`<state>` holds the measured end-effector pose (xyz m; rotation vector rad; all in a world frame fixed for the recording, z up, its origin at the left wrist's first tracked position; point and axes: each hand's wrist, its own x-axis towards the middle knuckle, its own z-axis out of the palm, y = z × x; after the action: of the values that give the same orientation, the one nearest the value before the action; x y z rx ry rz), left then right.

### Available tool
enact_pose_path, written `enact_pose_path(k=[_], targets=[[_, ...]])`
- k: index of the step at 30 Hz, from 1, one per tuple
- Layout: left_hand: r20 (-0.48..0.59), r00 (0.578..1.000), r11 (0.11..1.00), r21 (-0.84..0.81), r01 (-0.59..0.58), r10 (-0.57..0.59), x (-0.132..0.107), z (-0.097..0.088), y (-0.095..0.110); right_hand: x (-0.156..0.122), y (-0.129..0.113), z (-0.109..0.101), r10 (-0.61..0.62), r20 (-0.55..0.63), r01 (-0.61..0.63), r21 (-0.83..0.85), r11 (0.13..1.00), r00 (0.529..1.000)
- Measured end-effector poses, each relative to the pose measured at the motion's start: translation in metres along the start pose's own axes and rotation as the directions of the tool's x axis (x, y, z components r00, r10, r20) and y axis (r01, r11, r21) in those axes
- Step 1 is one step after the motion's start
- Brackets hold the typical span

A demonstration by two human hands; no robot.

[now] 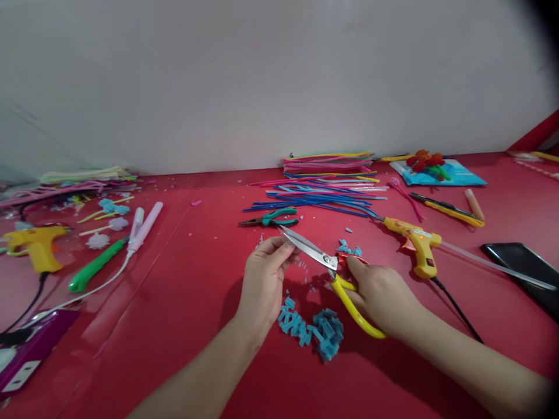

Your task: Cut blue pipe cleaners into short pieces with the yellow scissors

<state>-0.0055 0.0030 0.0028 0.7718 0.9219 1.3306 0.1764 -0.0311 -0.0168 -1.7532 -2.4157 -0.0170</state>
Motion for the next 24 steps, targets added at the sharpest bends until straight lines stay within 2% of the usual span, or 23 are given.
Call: enact_pose_path(k=[4, 7, 9, 11, 14, 16, 18, 21, 24], targets=[[0.002, 1.0, 1.0, 0.021, -0.01, 0.01, 0.001, 0.0, 0.0, 0.002, 0.004, -0.001, 0.053, 0.036, -0.056, 0.07, 0.996, 0.998], [0.041, 0.997, 0.997, 0.02, 0.069, -0.069, 0.0, 0.003, -0.002, 0.005, 0.003, -0.004, 0.122, 0.074, -0.14, 0.339, 0.93, 0.99], [0.126, 0.977, 0.985, 0.039, 0.168, -0.171, -0.003, 0.005, -0.004, 0.007, -0.001, -0.007, 0.167, 0.126, -0.21, 0.579, 0.788, 0.978], [0.218, 0.938, 0.963, 0.082, 0.256, -0.268, -0.006, 0.007, -0.007, 0.009, -0.005, -0.01, 0.212, 0.2, -0.288, 0.76, 0.583, 0.957], [0.307, 0.884, 0.934, 0.173, 0.313, -0.353, -0.011, 0.01, -0.01, 0.009, -0.007, -0.012, 0.211, 0.294, -0.351, 0.877, 0.328, 0.932], [0.341, 0.862, 0.923, 0.218, 0.316, -0.375, -0.013, 0.012, -0.011, 0.009, -0.006, -0.011, 0.178, 0.306, -0.344, 0.907, 0.244, 0.935], [0.361, 0.845, 0.915, 0.243, 0.323, -0.394, -0.014, 0.013, -0.011, 0.009, -0.005, -0.011, 0.156, 0.309, -0.338, 0.915, 0.221, 0.938], [0.37, 0.829, 0.903, 0.27, 0.335, -0.419, -0.015, 0.013, -0.013, 0.008, -0.005, -0.014, 0.165, 0.322, -0.357, 0.895, 0.267, 0.932], [0.337, 0.862, 0.911, 0.303, 0.281, -0.378, -0.015, 0.014, -0.016, 0.008, -0.008, -0.019, 0.197, 0.318, -0.368, 0.872, 0.324, 0.927]])
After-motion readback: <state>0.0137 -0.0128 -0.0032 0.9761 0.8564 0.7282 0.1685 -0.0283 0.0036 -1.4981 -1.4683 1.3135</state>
